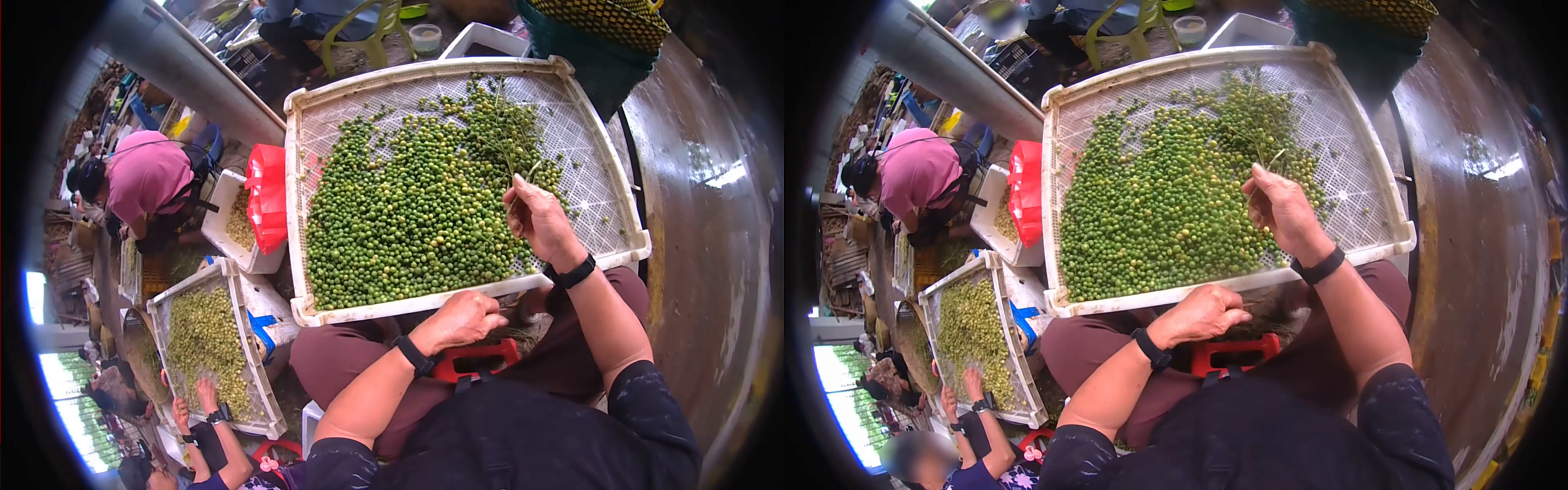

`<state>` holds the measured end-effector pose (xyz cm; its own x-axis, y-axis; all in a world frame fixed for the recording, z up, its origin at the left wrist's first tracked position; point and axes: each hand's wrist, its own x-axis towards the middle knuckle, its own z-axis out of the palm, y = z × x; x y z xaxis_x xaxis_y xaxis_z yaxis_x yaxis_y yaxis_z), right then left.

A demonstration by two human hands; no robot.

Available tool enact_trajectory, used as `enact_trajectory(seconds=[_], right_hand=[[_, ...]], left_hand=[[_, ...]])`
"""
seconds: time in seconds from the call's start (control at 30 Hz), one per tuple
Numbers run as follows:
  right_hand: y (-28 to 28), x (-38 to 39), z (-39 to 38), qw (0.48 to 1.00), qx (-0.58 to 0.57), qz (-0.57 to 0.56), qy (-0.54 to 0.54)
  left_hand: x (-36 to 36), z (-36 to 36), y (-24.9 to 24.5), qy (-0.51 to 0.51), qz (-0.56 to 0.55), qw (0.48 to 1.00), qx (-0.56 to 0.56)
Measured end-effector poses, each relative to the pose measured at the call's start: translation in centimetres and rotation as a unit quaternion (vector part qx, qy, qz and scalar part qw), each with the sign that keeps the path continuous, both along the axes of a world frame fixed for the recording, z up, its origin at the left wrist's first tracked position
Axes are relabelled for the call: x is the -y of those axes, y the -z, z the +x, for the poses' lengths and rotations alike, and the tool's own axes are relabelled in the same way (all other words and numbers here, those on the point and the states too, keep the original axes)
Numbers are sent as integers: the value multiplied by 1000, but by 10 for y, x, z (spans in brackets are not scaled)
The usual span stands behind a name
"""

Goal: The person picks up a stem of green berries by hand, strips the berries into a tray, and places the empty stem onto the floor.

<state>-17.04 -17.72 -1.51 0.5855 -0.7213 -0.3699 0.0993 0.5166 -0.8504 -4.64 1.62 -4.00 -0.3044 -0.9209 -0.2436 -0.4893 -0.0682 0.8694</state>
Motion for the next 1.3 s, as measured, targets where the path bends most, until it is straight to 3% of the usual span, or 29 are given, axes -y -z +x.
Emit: enact_trajectory(seconds=[0.03, 0.13, 0.17, 0.2, 0.23, 0.3, 0.37, 0.5, 0.57, 0.7, 0.73, 0.77, 0.83, 0.93, 1.1, 1.3], right_hand=[[2, -2, 1, 1000, 5, 17, -9], [8, -9, 1, 997, 15, 64, -27], [9, -10, 2, 996, 29, 83, -33], [12, -10, 2, 996, 27, 72, -41], [9, -12, 2, 996, 19, 71, -48], [7, -14, 5, 996, -22, 33, -76], [3, -22, 7, 991, -94, -36, -92], [2, -37, 12, 986, -107, -28, -126], [5, -42, 14, 987, -82, -12, -139], [8, -41, 10, 979, -91, -60, -175], [6, -41, 11, 981, -73, -48, -171], [2, -40, 10, 980, -64, -51, -179], [1, -37, 12, 987, -55, -42, -147], [7, -33, 6, 984, -68, -28, -164], [4, -37, 6, 960, -100, -53, -255], [12, -41, 9, 953, -34, -74, -291]], left_hand=[[-1, 1, 1, 7, -1, 1000, -27], [-3, 16, -17, -1, 124, 957, -261], [2, 30, -31, 8, 124, 951, -285], [4, 43, -59, -61, 176, 938, -292], [4, 58, -65, -117, 108, 940, -300], [6, 76, -55, -301, -40, 894, -331], [8, 77, -49, -396, -61, 864, -305], [15, 47, -31, -350, -193, 911, -103], [19, 32, -30, -303, -251, 914, 96], [22, 32, -20, -328, -192, 924, -49], [25, 31, -17, -354, -149, 914, -129], [21, 35, -16, -366, -34, 911, -189], [21, 42, -18, -400, 61, 853, -329], [22, 49, -13, -424, 73, 800, -419], [22, 50, -13, -429, 76, 783, -444], [22, 50, -15, -413, 86, 787, -450]])
